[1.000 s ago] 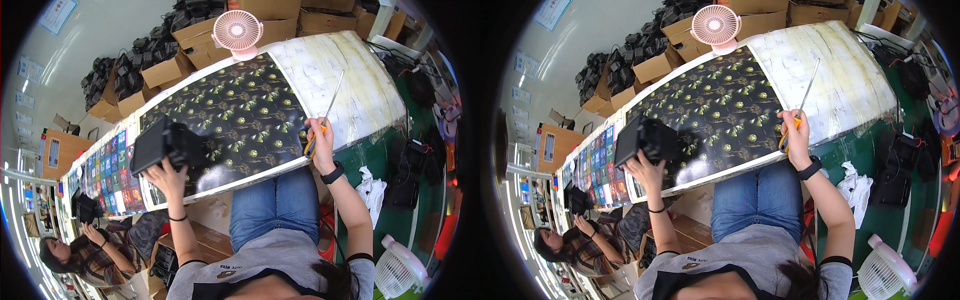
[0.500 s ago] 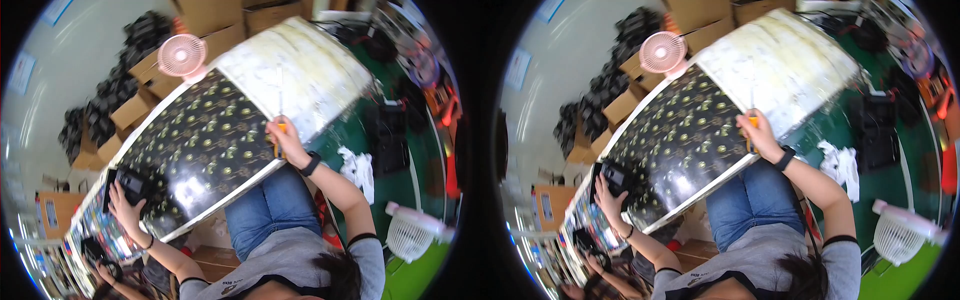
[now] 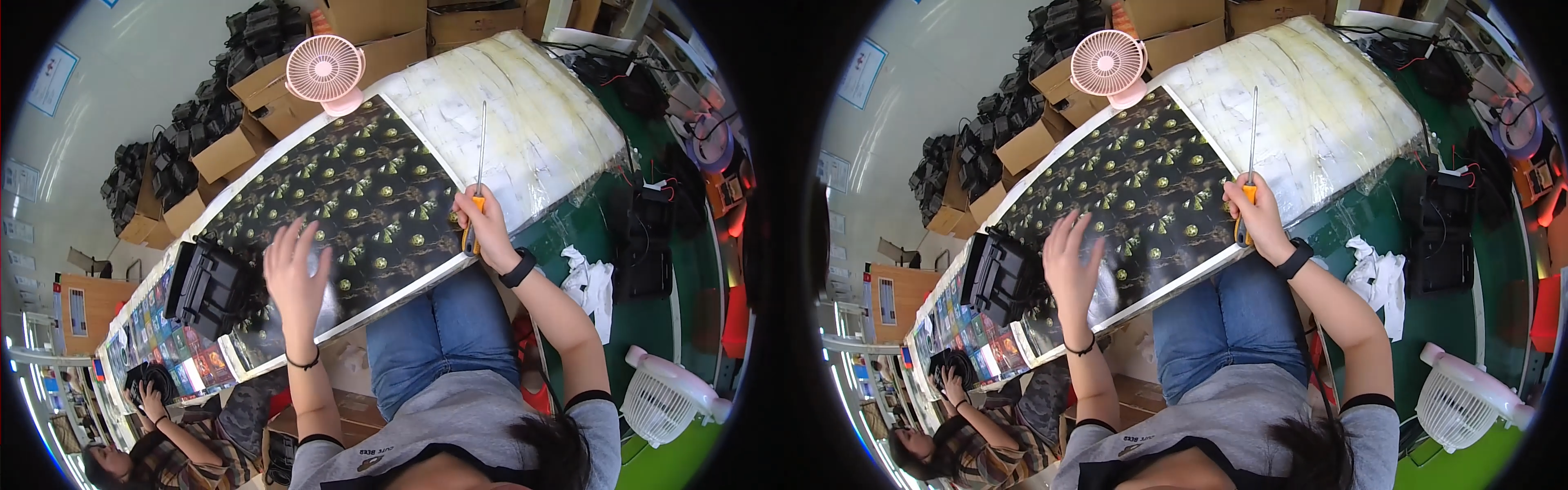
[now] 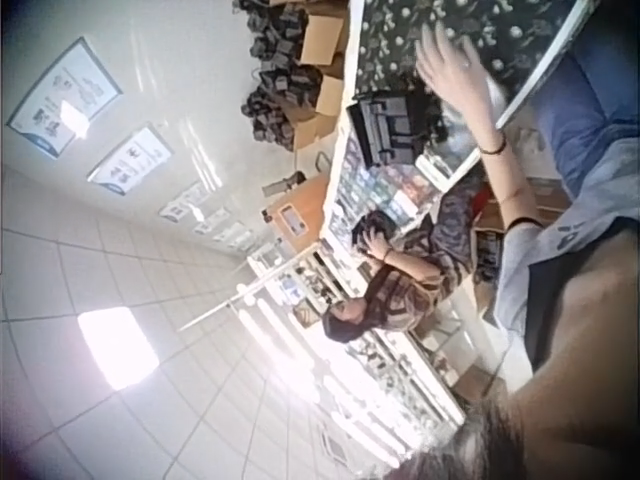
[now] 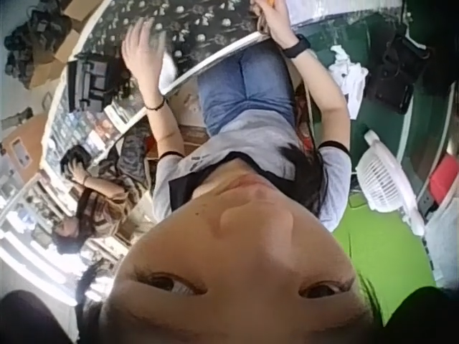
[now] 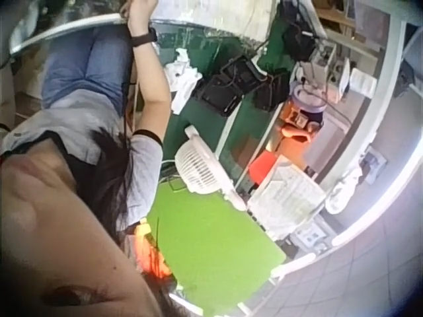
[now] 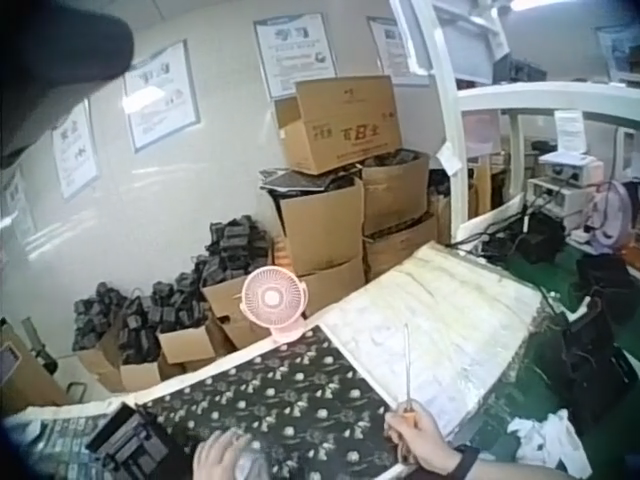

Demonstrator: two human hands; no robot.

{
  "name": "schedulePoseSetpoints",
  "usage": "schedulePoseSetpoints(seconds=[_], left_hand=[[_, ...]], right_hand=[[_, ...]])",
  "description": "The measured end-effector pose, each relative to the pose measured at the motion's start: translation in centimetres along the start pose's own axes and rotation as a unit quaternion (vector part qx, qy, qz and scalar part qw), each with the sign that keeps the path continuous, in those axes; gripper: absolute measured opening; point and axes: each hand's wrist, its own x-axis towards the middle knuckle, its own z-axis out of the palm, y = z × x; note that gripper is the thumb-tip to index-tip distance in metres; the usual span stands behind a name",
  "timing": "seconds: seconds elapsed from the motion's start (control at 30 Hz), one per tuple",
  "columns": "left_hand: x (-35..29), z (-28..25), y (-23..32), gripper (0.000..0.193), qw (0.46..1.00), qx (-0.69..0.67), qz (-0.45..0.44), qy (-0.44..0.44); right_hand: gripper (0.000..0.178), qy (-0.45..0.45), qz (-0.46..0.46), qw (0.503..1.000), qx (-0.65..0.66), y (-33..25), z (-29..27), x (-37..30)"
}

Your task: Assembling electronic devices by placing internal components and cables into protective black cases and securing them with a screwdriver.

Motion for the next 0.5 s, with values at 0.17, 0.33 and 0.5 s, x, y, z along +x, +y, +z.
schedulePoseSetpoints(seconds=[0.17,0.33,0.5], left_hand=[[4.5,2.9,2.0,0.037,0.995,-0.058,0.064,-0.045],[5.7,11.2,-0.7,0.041,0.997,-0.042,0.043,-0.045],[5.6,12.3,-1.9,0.040,0.982,-0.145,0.058,-0.105]], right_hand=[[0.015,0.004,-0.004,1.000,0.011,-0.2,-0.2,-0.4],[0.015,-0.015,0.009,0.999,0.027,0.4,0.5,-0.1],[0.019,-0.014,-0.015,1.000,0.011,0.4,-0.2,-0.4]])
